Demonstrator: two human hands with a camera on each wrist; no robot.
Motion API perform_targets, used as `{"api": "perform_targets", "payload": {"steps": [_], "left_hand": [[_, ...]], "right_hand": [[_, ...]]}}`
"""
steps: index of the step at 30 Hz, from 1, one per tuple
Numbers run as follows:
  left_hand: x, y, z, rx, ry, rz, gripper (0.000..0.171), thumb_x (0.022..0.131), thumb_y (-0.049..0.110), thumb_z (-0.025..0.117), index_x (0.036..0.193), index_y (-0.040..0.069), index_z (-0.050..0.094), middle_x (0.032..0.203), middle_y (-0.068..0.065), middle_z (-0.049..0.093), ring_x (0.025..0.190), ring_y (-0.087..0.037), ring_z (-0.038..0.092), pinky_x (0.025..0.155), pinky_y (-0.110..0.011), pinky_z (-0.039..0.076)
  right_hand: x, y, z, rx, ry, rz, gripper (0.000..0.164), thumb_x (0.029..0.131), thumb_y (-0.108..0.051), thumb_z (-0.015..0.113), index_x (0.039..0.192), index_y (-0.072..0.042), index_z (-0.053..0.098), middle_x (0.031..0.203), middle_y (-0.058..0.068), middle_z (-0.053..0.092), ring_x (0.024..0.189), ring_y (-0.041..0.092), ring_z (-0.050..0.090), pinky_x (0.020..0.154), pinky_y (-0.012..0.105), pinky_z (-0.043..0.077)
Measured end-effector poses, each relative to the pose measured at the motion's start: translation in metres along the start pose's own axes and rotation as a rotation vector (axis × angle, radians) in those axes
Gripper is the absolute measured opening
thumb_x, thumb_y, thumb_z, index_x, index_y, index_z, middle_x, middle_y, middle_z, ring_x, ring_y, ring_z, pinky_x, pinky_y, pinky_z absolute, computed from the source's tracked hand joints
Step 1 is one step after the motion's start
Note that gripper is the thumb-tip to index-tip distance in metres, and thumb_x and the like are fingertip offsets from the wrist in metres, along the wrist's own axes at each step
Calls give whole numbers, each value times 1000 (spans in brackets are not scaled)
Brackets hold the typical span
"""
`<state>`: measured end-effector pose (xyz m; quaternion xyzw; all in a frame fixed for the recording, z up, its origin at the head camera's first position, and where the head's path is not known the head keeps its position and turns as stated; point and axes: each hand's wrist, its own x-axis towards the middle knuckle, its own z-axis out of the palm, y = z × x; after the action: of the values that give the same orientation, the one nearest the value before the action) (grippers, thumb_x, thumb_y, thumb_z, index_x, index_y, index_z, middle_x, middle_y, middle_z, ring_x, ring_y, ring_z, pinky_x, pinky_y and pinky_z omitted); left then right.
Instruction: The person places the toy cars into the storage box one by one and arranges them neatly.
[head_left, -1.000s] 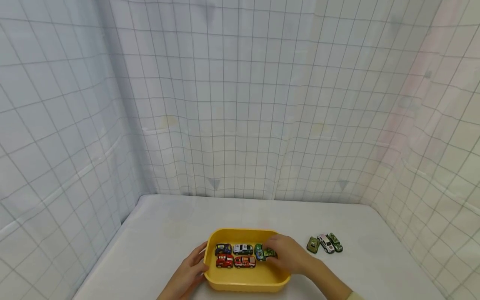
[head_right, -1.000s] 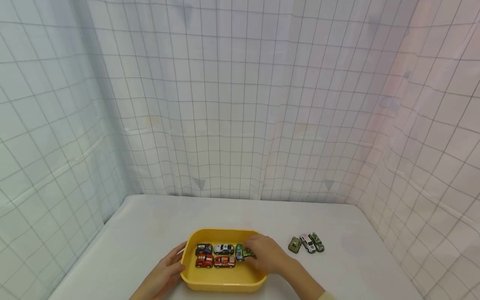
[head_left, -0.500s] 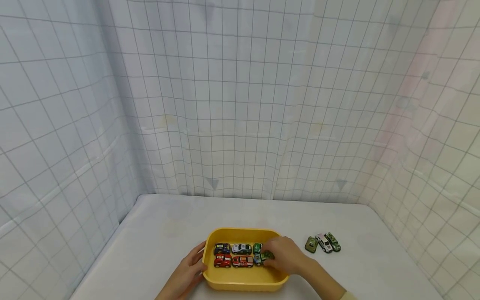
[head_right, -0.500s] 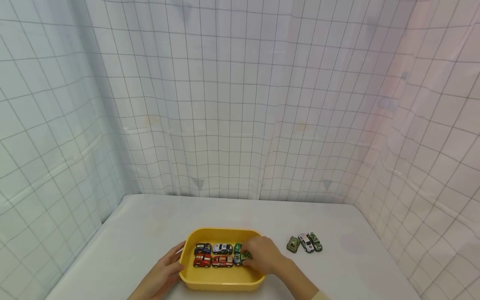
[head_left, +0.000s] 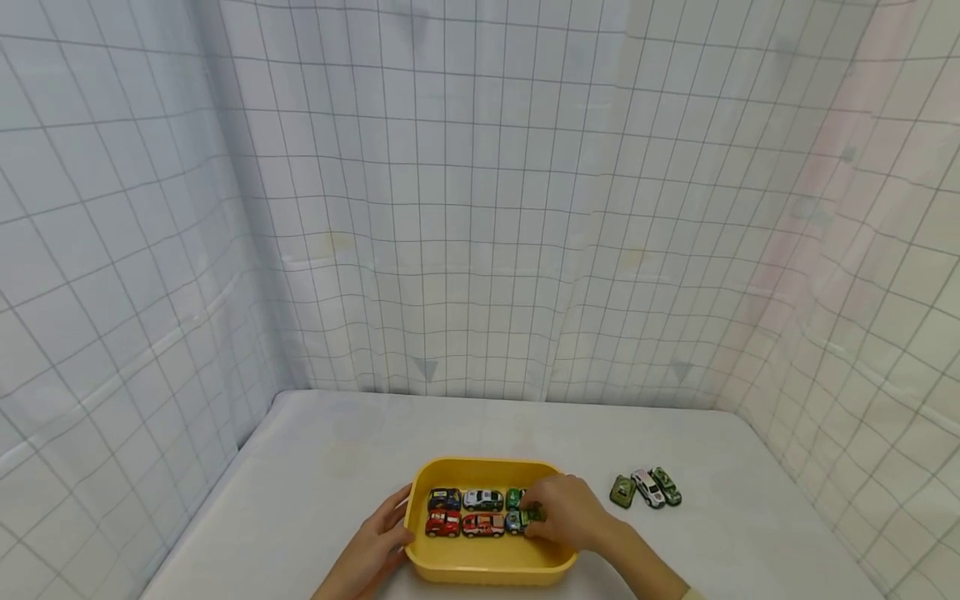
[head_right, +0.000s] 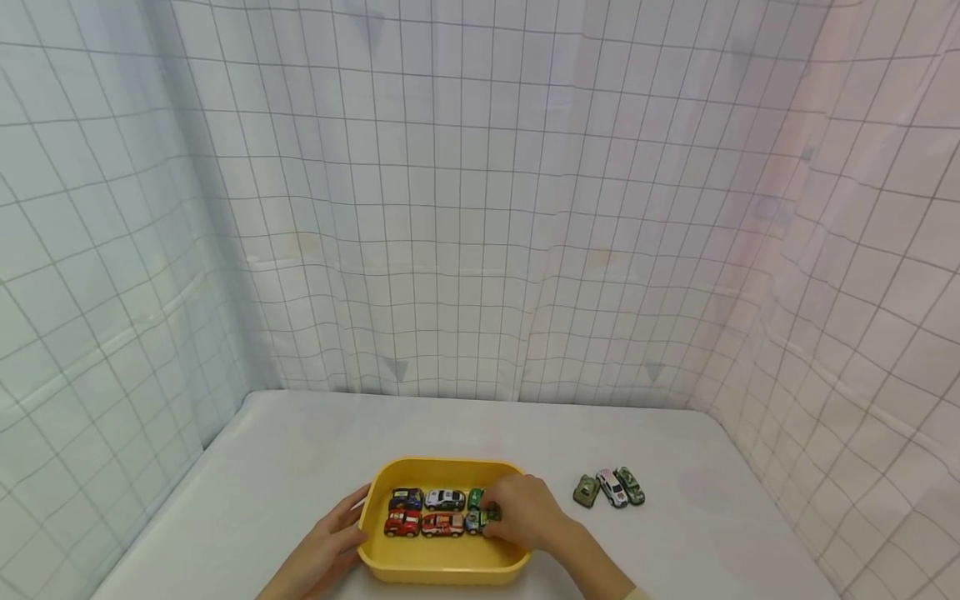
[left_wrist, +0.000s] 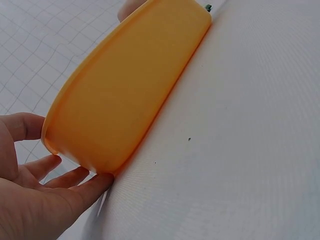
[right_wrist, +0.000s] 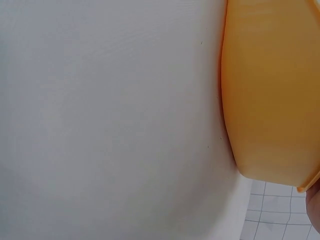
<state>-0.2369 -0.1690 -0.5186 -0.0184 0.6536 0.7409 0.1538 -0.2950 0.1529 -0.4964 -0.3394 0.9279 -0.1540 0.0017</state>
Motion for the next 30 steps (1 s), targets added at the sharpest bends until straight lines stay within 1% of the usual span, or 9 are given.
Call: {"api": "perform_targets", "payload": {"steps": [5, 11, 16, 19, 22, 26, 28, 30], "left_hand": [[0, 0, -1, -5, 4, 1, 82, 93, -1, 54, 164, -3, 13, 162, -39, 9, 146, -56, 24, 107, -60, 43], [0, -1, -1, -6, -1, 8, 81, 93, -1, 54, 164, -3, 13, 162, -39, 9, 146, -56, 23, 107, -60, 43], [1, -1, 0, -6, 4, 1, 82, 93, -1, 55, 164, -3, 14, 162, -39, 9, 146, -56, 24, 107, -60, 43], [1, 0, 0, -8, 1, 3, 81, 93, -1, 55, 164, -3, 13, 162, -40, 9, 146, -56, 24, 107, -60, 43], [1, 0, 1, -8, 3, -4, 81, 93, -1, 55, 163, -3, 13, 162, -39, 9, 146, -56, 23, 107, -60, 43], [0, 0, 0, 2, 7, -8, 81, 93, -1, 55, 163, -4, 13, 162, -39, 9, 146, -56, 23, 107, -60, 43], [-1, 1, 0, 6, 6, -6, 81, 94, -1, 54, 163, -4, 13, 162, -39, 9, 146, -56, 23, 107, -60, 43], [-1, 1, 0, 7, 5, -4, 81, 94, -1, 54, 163, -4, 13, 162, -39, 9, 146, -56, 23, 107, -60, 43]], "right_hand": [[-1, 0, 0, 8, 18, -8, 25, 82, -31, 88, 103, -18, 83, 97, -18, 72, 90, 3, 65, 81, 35, 58], [0, -2, -1, -7, 2, -20, 21, 82, -27, 88, 101, -19, 83, 95, -19, 72, 91, 3, 65, 82, 35, 58], [-2, -2, -2, 9, 17, -32, 22, 83, -26, 88, 102, -17, 83, 95, -17, 73, 89, 2, 64, 81, 34, 58], [-3, 1, -3, 74, 38, -45, 22, 84, -25, 87, 103, -14, 83, 95, -15, 73, 87, 1, 64, 80, 31, 57], [-4, 5, -5, 181, 47, -59, 21, 86, -22, 86, 104, -12, 82, 96, -12, 74, 87, 2, 65, 81, 30, 57], [-4, 8, -10, 335, 36, -65, 22, 87, -20, 85, 106, -9, 81, 98, -8, 75, 91, 7, 67, 83, 30, 58], [-4, 8, -12, 380, 31, -68, 23, 87, -19, 84, 107, -7, 81, 99, -5, 75, 92, 9, 68, 83, 30, 58], [-5, 7, -15, 396, 30, -74, 24, 88, -18, 83, 108, -5, 80, 100, -3, 75, 92, 11, 68, 83, 31, 59]]}}
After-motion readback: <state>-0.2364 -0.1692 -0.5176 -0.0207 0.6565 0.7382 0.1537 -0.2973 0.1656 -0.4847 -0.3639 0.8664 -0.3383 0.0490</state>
